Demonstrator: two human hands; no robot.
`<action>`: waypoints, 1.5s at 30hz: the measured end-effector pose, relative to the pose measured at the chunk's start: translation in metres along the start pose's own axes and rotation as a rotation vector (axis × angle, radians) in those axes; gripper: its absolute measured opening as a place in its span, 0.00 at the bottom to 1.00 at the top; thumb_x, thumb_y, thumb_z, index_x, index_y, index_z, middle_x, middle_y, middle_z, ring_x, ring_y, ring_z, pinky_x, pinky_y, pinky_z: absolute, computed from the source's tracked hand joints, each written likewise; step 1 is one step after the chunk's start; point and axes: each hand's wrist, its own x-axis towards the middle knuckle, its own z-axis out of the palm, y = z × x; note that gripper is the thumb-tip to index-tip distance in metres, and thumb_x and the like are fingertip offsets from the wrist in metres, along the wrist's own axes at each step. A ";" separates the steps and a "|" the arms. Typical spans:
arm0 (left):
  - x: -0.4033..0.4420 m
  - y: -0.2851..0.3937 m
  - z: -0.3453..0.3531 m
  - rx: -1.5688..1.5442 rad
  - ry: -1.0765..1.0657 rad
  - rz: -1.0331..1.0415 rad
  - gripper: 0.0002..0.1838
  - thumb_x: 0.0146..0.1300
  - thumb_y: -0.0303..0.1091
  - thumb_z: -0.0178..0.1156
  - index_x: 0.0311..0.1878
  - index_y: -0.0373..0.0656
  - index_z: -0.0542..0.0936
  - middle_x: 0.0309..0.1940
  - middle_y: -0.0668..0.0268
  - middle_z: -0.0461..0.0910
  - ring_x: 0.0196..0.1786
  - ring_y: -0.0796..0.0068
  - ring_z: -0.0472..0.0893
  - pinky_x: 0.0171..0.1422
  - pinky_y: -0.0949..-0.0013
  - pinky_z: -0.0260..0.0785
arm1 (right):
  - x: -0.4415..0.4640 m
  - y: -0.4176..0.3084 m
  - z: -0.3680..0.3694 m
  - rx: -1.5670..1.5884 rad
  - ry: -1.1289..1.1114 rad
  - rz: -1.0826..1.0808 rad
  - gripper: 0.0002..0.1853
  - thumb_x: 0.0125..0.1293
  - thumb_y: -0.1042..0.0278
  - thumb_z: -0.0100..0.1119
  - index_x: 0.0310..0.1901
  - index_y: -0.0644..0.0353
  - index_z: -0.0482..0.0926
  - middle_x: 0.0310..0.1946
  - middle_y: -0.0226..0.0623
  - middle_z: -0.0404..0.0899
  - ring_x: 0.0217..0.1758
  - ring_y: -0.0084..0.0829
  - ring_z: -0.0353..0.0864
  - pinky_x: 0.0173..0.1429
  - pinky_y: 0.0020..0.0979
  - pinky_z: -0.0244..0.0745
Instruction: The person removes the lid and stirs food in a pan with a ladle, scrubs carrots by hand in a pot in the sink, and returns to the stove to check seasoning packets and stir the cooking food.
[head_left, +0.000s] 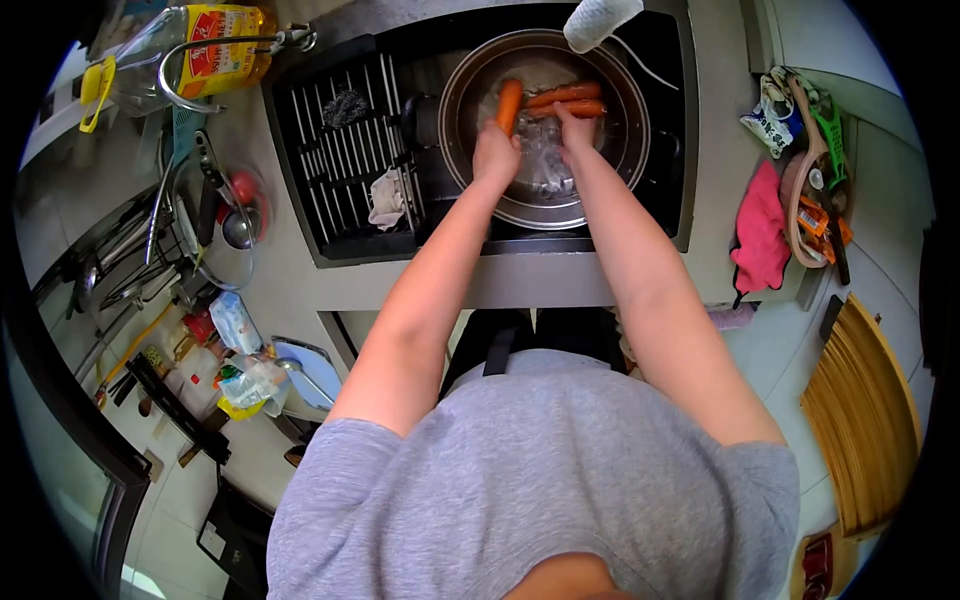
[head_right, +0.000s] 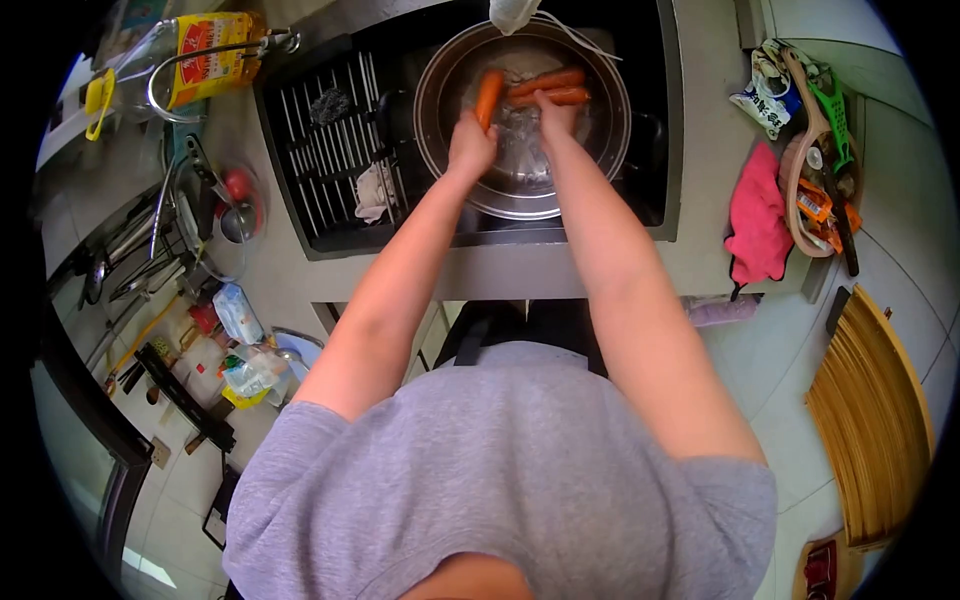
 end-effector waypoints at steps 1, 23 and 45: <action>0.005 -0.011 0.008 0.095 0.146 0.118 0.27 0.58 0.29 0.63 0.60 0.33 0.70 0.52 0.45 0.76 0.57 0.44 0.76 0.61 0.53 0.70 | 0.004 -0.002 0.001 0.006 0.001 -0.004 0.34 0.59 0.55 0.73 0.62 0.61 0.69 0.57 0.41 0.76 0.59 0.43 0.76 0.58 0.43 0.71; -0.079 0.028 0.009 -0.125 -0.038 0.326 0.17 0.62 0.36 0.60 0.47 0.32 0.74 0.34 0.37 0.80 0.43 0.32 0.78 0.49 0.46 0.72 | -0.090 -0.096 -0.015 0.190 -0.372 0.018 0.07 0.71 0.66 0.56 0.39 0.59 0.72 0.24 0.36 0.72 0.24 0.28 0.73 0.30 0.30 0.73; -0.136 0.054 -0.060 -0.336 0.105 0.390 0.14 0.69 0.31 0.51 0.49 0.27 0.70 0.30 0.38 0.79 0.40 0.36 0.81 0.43 0.48 0.72 | -0.176 -0.125 -0.002 -0.241 -0.349 -0.806 0.23 0.65 0.74 0.58 0.60 0.59 0.63 0.40 0.41 0.78 0.37 0.32 0.82 0.40 0.31 0.77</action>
